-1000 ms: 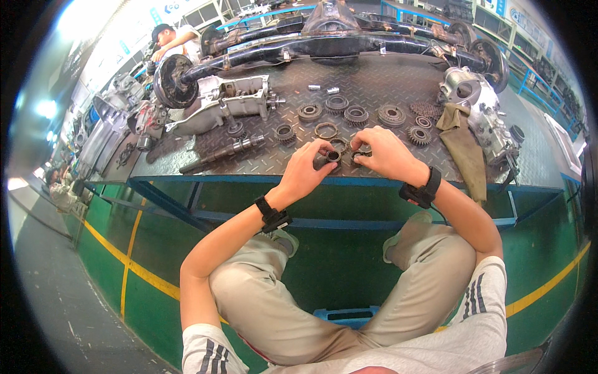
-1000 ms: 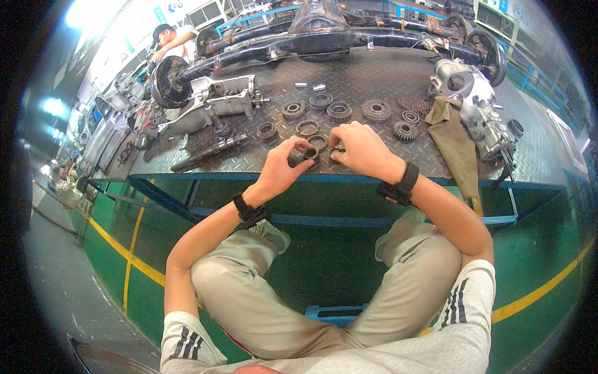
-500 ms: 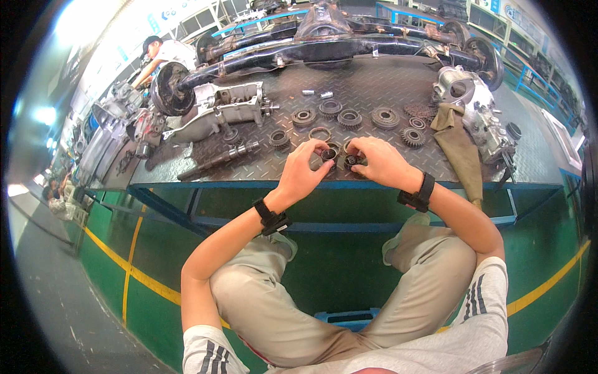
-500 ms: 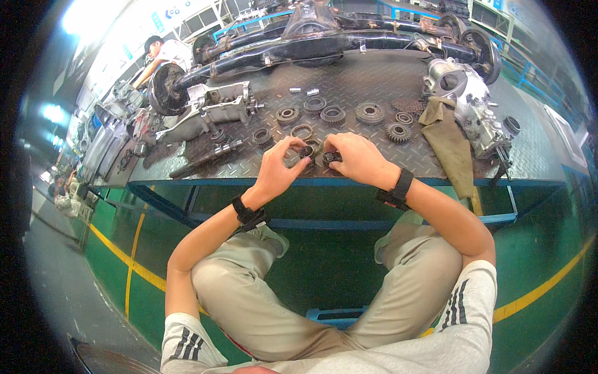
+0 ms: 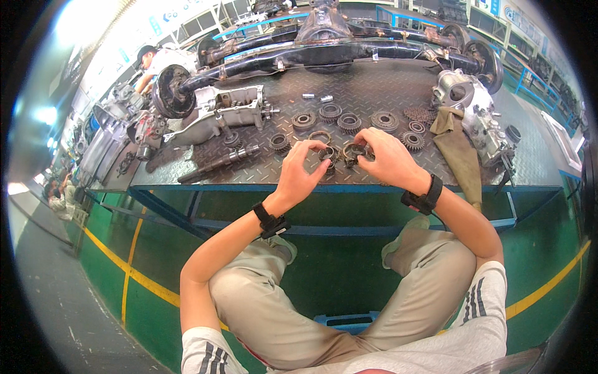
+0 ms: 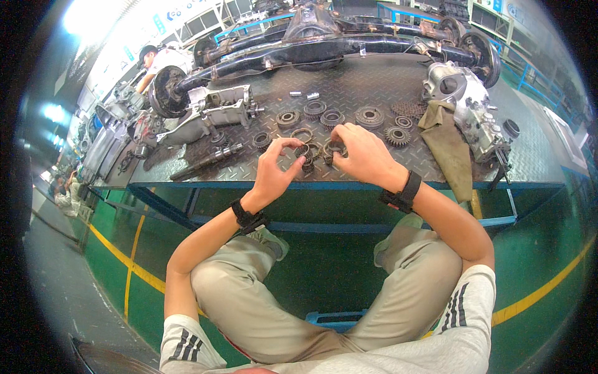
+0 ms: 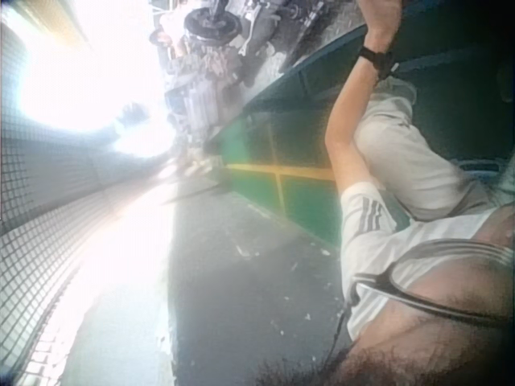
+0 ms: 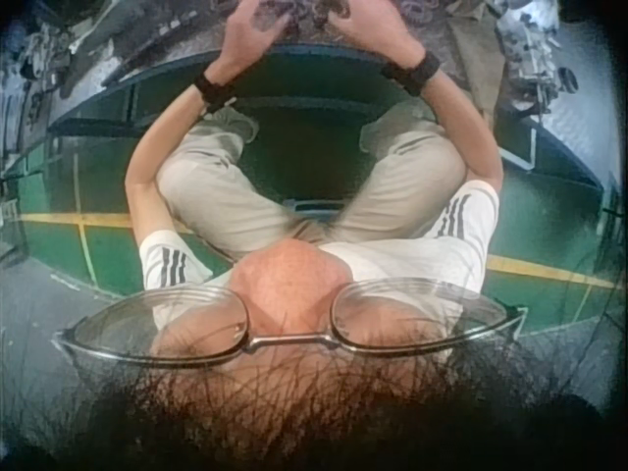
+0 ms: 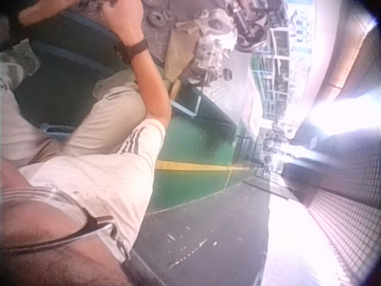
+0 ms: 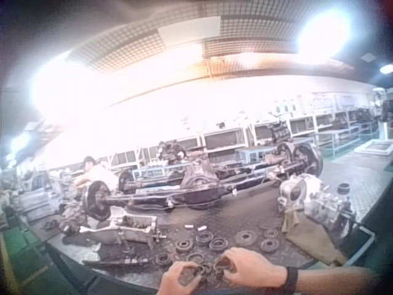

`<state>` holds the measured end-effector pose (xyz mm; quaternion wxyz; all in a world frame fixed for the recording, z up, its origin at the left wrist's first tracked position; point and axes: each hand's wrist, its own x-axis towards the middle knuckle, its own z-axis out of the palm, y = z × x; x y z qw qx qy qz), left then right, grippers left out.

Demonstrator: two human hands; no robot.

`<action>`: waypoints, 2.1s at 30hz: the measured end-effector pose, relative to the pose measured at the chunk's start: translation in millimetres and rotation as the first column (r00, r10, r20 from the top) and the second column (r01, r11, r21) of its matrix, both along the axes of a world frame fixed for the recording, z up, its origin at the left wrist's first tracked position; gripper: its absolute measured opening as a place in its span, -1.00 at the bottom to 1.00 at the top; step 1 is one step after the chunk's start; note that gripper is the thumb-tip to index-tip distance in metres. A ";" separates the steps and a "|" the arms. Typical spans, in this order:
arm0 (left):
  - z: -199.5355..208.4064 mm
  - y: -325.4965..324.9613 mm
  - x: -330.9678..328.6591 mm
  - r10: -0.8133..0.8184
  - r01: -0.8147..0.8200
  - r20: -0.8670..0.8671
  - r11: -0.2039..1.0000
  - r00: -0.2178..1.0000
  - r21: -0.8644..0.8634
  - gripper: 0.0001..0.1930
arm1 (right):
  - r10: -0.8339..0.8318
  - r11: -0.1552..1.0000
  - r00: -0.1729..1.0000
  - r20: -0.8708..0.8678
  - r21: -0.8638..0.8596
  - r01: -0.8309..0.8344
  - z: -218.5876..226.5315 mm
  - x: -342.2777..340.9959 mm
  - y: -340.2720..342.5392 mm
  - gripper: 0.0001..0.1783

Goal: The person picks up small circular bearings and inserts them into circular gear housings on a metal workbench. They handle multiple sets of these components one at a time.

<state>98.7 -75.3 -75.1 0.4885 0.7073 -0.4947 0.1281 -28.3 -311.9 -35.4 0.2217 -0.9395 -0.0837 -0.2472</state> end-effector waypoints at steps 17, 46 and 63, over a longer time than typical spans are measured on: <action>-4.7 5.5 9.1 -0.064 0.041 0.075 0.959 0.995 0.281 -0.51 | 0.060 0.983 0.998 -0.037 -0.169 -0.065 -27.1 14.9 6.0 -0.67; -7.8 -4.8 11.7 -0.009 0.013 -0.028 0.990 1.000 0.137 -0.59 | 0.024 0.987 0.993 -0.111 -0.157 -0.041 -16.0 4.0 -14.6 -0.72; 12.9 -11.8 2.3 0.073 -0.077 0.072 0.996 0.995 0.053 -0.62 | 0.086 0.983 0.996 0.012 -0.164 -0.083 -18.2 5.1 -9.9 -0.71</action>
